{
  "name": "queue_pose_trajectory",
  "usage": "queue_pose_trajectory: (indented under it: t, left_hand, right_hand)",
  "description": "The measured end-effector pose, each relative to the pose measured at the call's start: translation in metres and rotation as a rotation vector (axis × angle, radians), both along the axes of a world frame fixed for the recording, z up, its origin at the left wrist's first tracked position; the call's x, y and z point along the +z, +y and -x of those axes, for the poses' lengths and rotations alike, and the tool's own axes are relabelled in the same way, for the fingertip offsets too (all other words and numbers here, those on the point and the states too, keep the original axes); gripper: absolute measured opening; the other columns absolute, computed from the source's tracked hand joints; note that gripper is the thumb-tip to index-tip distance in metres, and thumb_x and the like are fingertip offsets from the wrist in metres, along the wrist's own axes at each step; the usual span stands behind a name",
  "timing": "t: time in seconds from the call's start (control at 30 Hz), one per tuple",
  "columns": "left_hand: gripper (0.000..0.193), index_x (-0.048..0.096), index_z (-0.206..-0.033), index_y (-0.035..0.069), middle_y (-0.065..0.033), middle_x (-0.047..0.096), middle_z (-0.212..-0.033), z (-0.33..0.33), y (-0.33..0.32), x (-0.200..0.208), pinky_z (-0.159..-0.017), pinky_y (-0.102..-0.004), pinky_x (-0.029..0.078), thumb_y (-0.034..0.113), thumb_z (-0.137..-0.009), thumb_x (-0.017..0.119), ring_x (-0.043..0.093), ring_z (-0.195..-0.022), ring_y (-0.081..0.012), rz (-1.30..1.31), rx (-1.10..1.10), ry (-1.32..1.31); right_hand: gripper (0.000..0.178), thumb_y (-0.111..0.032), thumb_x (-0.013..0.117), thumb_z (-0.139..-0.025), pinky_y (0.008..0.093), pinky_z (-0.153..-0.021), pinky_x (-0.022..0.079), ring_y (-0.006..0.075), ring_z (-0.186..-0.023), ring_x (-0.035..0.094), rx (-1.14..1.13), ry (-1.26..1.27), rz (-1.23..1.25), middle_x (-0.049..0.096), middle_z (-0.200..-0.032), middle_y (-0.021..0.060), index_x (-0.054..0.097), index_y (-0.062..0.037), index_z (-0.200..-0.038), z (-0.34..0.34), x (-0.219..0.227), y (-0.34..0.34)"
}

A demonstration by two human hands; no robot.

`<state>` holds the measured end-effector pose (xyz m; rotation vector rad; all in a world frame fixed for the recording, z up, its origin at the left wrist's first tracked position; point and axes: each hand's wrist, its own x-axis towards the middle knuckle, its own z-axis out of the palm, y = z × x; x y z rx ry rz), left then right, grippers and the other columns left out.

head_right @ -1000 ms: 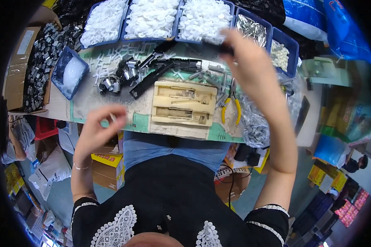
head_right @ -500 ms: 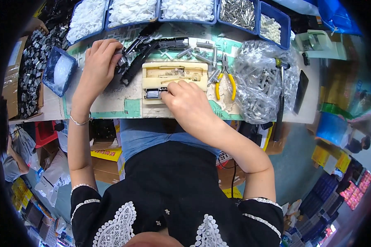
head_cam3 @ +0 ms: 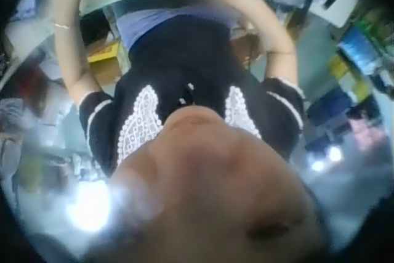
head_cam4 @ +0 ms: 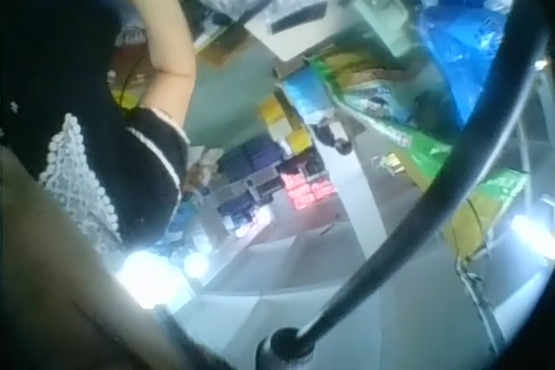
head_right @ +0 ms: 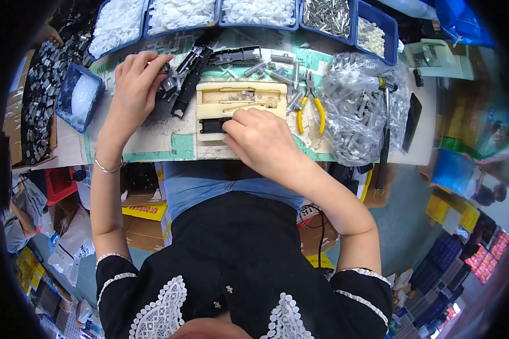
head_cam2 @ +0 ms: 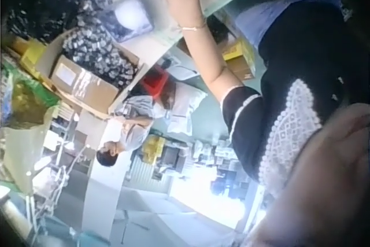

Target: The person assembles internal components of small toy cars by hand, attaching toy motors and plastic gears to car chassis frames, then securing small white plastic parts and toy body panels using pliers and a manual screwdriver.

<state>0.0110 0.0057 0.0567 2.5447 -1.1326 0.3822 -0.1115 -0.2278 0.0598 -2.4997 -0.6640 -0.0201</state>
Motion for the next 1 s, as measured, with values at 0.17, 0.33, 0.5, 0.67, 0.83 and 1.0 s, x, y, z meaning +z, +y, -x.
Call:
queue_pose_trajectory:
  t: [0.17,0.33,0.5,0.67,0.83,1.0]
  left_hand:
    - [0.029,0.057,-0.105,0.003,-0.0077,0.056,-0.094,0.027,0.005,0.01,-0.07,-0.0275,0.045,0.0,-0.078,0.066,0.056,-0.081,-0.0167,0.51,0.122,0.309]
    - [0.019,0.06,-0.097,0.004,-0.0041,0.059,-0.09,0.088,-0.028,-0.007,-0.067,-0.0255,0.043,0.006,-0.081,0.069,0.055,-0.08,-0.0123,1.135,0.256,0.961]
    - [0.017,0.064,-0.087,0.007,-0.0094,0.055,-0.098,0.116,-0.06,-0.032,-0.083,-0.0361,0.035,0.015,-0.074,0.074,0.048,-0.093,-0.0257,0.628,0.321,0.372]
    - [0.016,0.06,-0.089,0.007,-0.0113,0.051,-0.102,0.11,-0.06,-0.033,-0.086,-0.0372,0.032,0.017,-0.079,0.068,0.044,-0.097,-0.0263,0.568,0.387,0.498]
    - [0.026,0.049,-0.104,0.005,-0.0126,0.045,-0.109,0.116,-0.066,-0.032,-0.09,-0.0354,0.031,0.01,-0.082,0.063,0.042,-0.101,-0.0255,0.509,0.408,0.483]
    - [0.027,0.051,-0.104,0.006,-0.0129,0.047,-0.109,0.104,-0.067,-0.021,-0.092,-0.0376,0.031,0.008,-0.081,0.064,0.044,-0.102,-0.0279,0.317,0.337,0.19]
  right_hand:
    - [0.011,-0.011,0.067,-0.075,0.0364,-0.065,0.048,0.0252,-0.074,0.058,-0.023,-0.014,-0.058,0.056,-0.076,0.0068,0.062,-0.005,-0.082,0.004,-0.002,-0.005]
    - [0.011,-0.011,0.07,-0.072,0.0353,-0.061,0.045,0.0245,-0.071,0.056,-0.148,-0.144,-0.072,0.055,-0.074,0.005,0.061,-0.0073,-0.077,0.012,0.005,-0.015]
    - [0.016,-0.011,0.07,-0.071,0.0355,-0.064,0.042,0.0248,-0.072,0.053,-0.171,-0.095,0.044,0.052,-0.077,0.0061,0.058,-0.0068,-0.08,0.018,0.002,-0.02]
    - [0.017,-0.013,0.069,-0.073,0.0367,-0.064,0.041,0.0248,-0.071,0.052,-0.157,-0.072,0.073,0.047,-0.074,0.0069,0.053,-0.0068,-0.074,0.017,0.0,-0.02]
    - [0.016,-0.013,0.071,-0.072,0.0362,-0.06,0.041,0.0251,-0.067,0.052,-0.131,-0.083,0.046,0.048,-0.073,0.0071,0.058,-0.0065,-0.077,0.018,-0.001,-0.021]
    - [0.014,-0.014,0.071,-0.074,0.0339,-0.059,0.044,0.0237,-0.066,0.056,-0.097,-0.108,0.058,0.053,-0.074,0.0057,0.062,-0.0066,-0.082,0.02,-0.001,-0.026]
